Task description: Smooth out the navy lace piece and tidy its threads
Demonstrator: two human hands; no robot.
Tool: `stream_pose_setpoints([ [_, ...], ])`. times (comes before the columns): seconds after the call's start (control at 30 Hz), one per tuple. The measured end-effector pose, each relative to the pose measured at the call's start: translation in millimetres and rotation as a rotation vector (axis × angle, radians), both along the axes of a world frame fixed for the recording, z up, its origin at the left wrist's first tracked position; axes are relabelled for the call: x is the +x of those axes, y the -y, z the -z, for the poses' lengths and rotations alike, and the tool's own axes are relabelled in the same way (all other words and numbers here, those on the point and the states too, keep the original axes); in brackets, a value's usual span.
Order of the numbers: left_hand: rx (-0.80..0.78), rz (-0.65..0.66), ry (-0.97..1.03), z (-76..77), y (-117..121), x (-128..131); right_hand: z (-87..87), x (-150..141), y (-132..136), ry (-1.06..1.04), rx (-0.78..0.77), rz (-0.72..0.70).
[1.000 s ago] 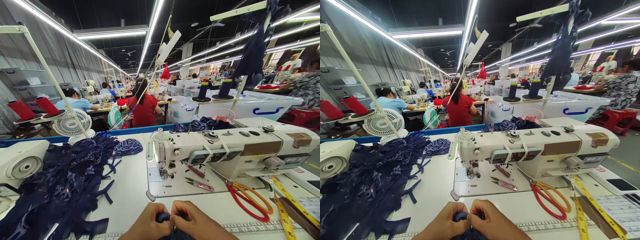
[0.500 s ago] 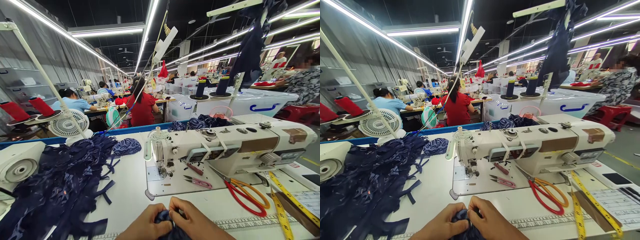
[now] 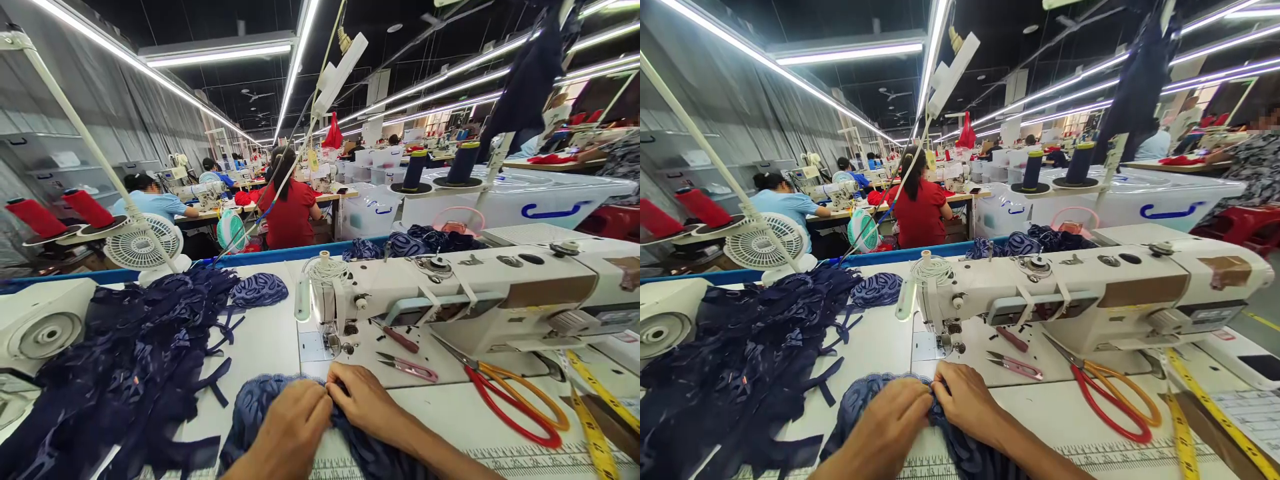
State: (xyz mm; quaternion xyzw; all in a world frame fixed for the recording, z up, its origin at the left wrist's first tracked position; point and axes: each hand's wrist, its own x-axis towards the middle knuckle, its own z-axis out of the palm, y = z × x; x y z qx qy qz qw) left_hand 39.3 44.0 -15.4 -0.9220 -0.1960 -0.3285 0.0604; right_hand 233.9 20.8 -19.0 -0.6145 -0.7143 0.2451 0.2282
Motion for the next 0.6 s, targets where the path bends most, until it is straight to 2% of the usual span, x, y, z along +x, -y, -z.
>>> stream_pose_setpoints([
  [0.1, 0.054, 0.037, 0.072, 34.8, 8.6, 16.9, -1.0, 3.5, -7.9, 0.044, 0.024, -0.007],
  [0.17, 0.067, 0.039, 0.078, 45.0, 7.4, 17.3, -2.3, 7.8, -10.5, 0.060, 0.035, -0.008],
  [0.6, 0.135, 0.005, 0.136, 42.9, 3.1, 20.5, -7.0, 13.4, -27.2, 0.060, -0.104, 0.116],
])
